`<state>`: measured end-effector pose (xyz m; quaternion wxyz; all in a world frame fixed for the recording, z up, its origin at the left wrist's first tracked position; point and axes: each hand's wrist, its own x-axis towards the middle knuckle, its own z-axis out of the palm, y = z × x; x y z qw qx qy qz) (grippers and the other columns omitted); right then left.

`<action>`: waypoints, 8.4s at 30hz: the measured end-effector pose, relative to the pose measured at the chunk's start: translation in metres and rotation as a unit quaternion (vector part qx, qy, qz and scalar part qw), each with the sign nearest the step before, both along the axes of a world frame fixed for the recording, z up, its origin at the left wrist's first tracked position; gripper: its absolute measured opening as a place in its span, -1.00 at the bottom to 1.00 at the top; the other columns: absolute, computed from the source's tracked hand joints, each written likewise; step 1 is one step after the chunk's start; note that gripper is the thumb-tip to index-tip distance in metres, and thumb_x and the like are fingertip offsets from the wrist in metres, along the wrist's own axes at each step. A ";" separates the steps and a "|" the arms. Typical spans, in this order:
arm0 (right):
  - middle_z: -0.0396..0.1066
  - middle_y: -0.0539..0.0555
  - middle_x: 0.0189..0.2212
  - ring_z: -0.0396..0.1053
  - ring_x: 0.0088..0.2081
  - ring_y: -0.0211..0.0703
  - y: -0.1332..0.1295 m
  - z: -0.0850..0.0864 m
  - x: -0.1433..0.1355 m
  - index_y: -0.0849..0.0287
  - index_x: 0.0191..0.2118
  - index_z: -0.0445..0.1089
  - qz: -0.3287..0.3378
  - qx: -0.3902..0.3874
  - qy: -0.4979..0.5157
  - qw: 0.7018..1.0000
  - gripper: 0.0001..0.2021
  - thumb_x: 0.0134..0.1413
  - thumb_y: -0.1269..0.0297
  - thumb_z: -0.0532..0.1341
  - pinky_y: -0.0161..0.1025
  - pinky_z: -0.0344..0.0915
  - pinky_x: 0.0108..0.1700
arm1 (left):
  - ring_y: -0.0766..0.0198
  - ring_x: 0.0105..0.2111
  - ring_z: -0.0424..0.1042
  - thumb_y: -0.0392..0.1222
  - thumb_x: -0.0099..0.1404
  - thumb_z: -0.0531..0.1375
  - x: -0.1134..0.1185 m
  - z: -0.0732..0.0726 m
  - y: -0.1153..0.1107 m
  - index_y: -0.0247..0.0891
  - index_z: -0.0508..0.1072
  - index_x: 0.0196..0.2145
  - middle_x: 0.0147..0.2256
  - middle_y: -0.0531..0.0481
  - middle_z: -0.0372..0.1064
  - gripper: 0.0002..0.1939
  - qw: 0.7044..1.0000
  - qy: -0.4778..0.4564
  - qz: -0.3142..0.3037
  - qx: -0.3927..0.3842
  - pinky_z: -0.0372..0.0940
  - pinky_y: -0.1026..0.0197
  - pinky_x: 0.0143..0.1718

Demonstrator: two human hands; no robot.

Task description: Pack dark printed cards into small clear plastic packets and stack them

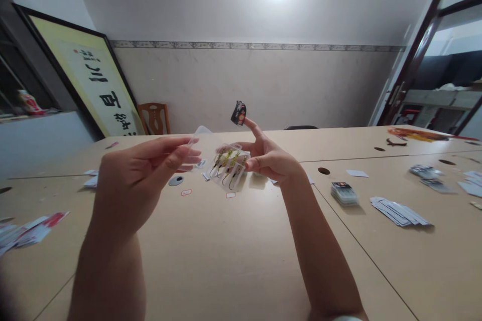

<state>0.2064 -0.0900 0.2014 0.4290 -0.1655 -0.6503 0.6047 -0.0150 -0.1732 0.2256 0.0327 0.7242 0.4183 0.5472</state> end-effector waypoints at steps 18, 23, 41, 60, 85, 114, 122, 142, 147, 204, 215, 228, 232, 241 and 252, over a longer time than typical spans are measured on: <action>0.44 -0.07 -0.36 0.52 -0.34 -0.14 0.005 -0.013 -0.026 -0.08 0.36 -0.23 -0.072 -0.067 0.107 0.989 0.10 -0.17 0.23 0.51 -0.02 0.48 -0.05 | 0.14 -0.22 0.57 -0.11 0.35 0.18 0.027 -0.020 0.027 -0.19 0.55 -0.04 -0.16 -0.09 0.58 -0.72 0.965 0.214 0.092 0.120 0.42 0.13 -0.14; 0.47 -0.04 -0.36 0.53 -0.37 -0.16 0.007 -0.014 -0.028 -0.04 0.35 -0.24 -0.060 -0.077 0.115 0.989 0.09 -0.14 0.26 0.50 -0.09 0.52 -0.13 | 0.19 -0.33 0.58 -0.19 0.33 0.19 0.024 -0.024 0.034 -0.22 0.59 -0.12 -0.29 -0.07 0.60 -0.78 0.948 0.240 0.121 0.171 0.38 0.24 -0.31; 0.53 0.05 -0.21 0.52 -0.28 -0.12 0.015 -0.013 -0.009 -0.10 0.30 -0.08 0.022 -0.034 0.083 0.996 0.00 -0.19 0.31 0.50 -0.12 0.49 -0.19 | 0.13 -0.14 0.51 0.09 0.20 0.30 0.001 -0.016 0.058 -0.27 0.39 0.14 -0.04 -0.23 0.48 -0.38 0.964 -0.038 -0.164 -0.205 0.44 0.22 -0.27; 0.46 -0.09 -0.45 0.54 -0.46 -0.27 -0.011 0.006 -0.004 0.11 -0.41 0.32 -0.318 0.124 0.170 0.924 -0.74 -0.06 0.18 0.42 -0.36 0.49 -0.43 | 0.13 -0.34 0.55 -0.04 0.21 0.30 0.009 -0.018 0.056 -0.20 0.38 0.00 -0.29 -0.06 0.44 -0.57 0.936 -0.107 -0.212 -0.260 0.55 0.15 -0.47; 0.35 -0.08 -0.67 0.27 -0.70 -0.36 -0.044 0.011 -0.011 0.17 -0.35 0.43 -0.260 0.189 -0.010 0.947 -0.79 0.09 0.14 0.34 -0.38 0.19 -0.67 | 0.23 -0.38 0.50 -0.01 0.27 0.25 0.017 -0.015 0.044 -0.19 0.28 -0.07 -0.30 -0.02 0.43 -0.65 0.930 -0.141 -0.229 -0.252 0.51 0.20 -0.49; 0.30 -0.15 -0.68 0.25 -0.74 -0.34 -0.049 0.018 0.013 0.08 -0.31 0.30 -0.228 0.203 0.022 0.952 -0.76 0.08 0.12 0.35 -0.36 0.14 -0.71 | 0.17 -0.37 0.56 -0.10 0.28 0.25 0.017 -0.016 0.041 -0.22 0.25 -0.11 -0.25 -0.07 0.47 -0.69 0.915 -0.154 -0.262 -0.265 0.52 0.19 -0.53; 0.34 -0.11 -0.55 0.42 -0.62 -0.20 -0.057 0.019 0.014 0.02 -0.28 0.20 -0.173 0.211 0.052 0.961 -0.75 0.11 0.10 0.31 -0.27 0.30 -0.65 | 0.17 -0.39 0.55 -0.10 0.27 0.25 0.018 -0.014 0.039 -0.22 0.24 -0.13 -0.26 -0.07 0.48 -0.69 0.917 -0.156 -0.261 -0.259 0.52 0.20 -0.54; 0.34 -0.10 -0.65 0.29 -0.70 -0.36 -0.053 0.018 0.009 0.14 -0.38 0.45 -0.235 0.232 0.030 0.943 -0.88 0.01 0.29 0.40 -0.39 0.23 -0.70 | 0.22 -0.40 0.54 -0.08 0.30 0.23 0.020 -0.013 0.036 -0.22 0.24 -0.11 -0.31 -0.01 0.45 -0.70 0.914 -0.161 -0.278 -0.249 0.54 0.18 -0.49; 0.30 -0.13 -0.67 0.11 -0.74 -0.47 -0.056 0.018 0.004 0.16 -0.36 0.47 -0.239 0.214 -0.046 0.946 -0.87 0.03 0.25 0.39 -0.45 0.03 -0.74 | 0.29 -0.43 0.51 -0.08 0.30 0.23 0.021 -0.012 0.035 -0.18 0.21 -0.08 -0.32 0.04 0.43 -0.68 0.920 -0.151 -0.284 -0.223 0.54 0.21 -0.48; 0.27 -0.11 -0.71 0.14 -0.69 -0.39 -0.080 0.013 -0.035 0.17 -0.48 0.46 -0.440 0.220 0.033 0.870 -0.87 0.00 0.30 0.37 -0.38 0.12 -0.66 | 0.23 -0.44 0.57 0.02 0.36 0.17 0.024 -0.007 0.013 -0.17 0.26 -0.16 -0.34 0.07 0.47 -0.75 0.899 -0.186 -0.330 -0.221 0.55 0.20 -0.51; 0.26 -0.10 -0.71 0.15 -0.71 -0.39 -0.078 0.011 -0.035 0.16 -0.46 0.47 -0.468 0.232 0.010 0.853 -0.87 0.00 0.26 0.38 -0.37 0.08 -0.70 | 0.24 -0.44 0.56 0.04 0.32 0.20 0.024 -0.009 0.015 -0.15 0.26 -0.17 -0.38 0.09 0.46 -0.72 0.902 -0.179 -0.327 -0.218 0.55 0.20 -0.51; 0.27 -0.10 -0.70 0.14 -0.70 -0.39 -0.078 0.011 -0.035 0.15 -0.45 0.47 -0.461 0.228 0.007 0.858 -0.88 0.00 0.26 0.38 -0.37 0.06 -0.69 | 0.32 -0.51 0.53 0.00 0.34 0.19 0.024 -0.010 0.017 -0.14 0.25 -0.22 -0.43 0.14 0.46 -0.78 0.900 -0.184 -0.332 -0.213 0.51 0.30 -0.56; 0.28 -0.09 -0.69 0.16 -0.69 -0.38 -0.081 0.013 -0.035 0.15 -0.45 0.48 -0.454 0.218 -0.001 0.864 -0.88 0.00 0.27 0.38 -0.36 0.09 -0.67 | 0.31 -0.51 0.53 -0.01 0.34 0.19 0.025 -0.009 0.016 -0.15 0.25 -0.23 -0.43 0.14 0.45 -0.78 0.900 -0.187 -0.331 -0.212 0.51 0.29 -0.57; 0.31 -0.08 -0.67 0.16 -0.69 -0.38 -0.081 0.013 -0.034 0.15 -0.45 0.48 -0.456 0.219 -0.002 0.863 -0.88 0.00 0.27 0.38 -0.36 0.08 -0.68 | 0.28 -0.49 0.55 0.01 0.34 0.18 0.025 -0.009 0.016 -0.15 0.24 -0.22 -0.42 0.13 0.45 -0.77 0.902 -0.188 -0.323 -0.218 0.52 0.26 -0.57; 0.28 -0.09 -0.68 0.16 -0.69 -0.39 -0.080 0.013 -0.035 0.15 -0.44 0.47 -0.446 0.203 0.014 0.872 -0.89 0.01 0.29 0.37 -0.36 0.07 -0.68 | 0.23 -0.49 0.57 0.03 0.33 0.19 0.024 -0.009 0.018 -0.15 0.28 -0.22 -0.39 0.10 0.47 -0.76 0.897 -0.204 -0.321 -0.228 0.53 0.25 -0.57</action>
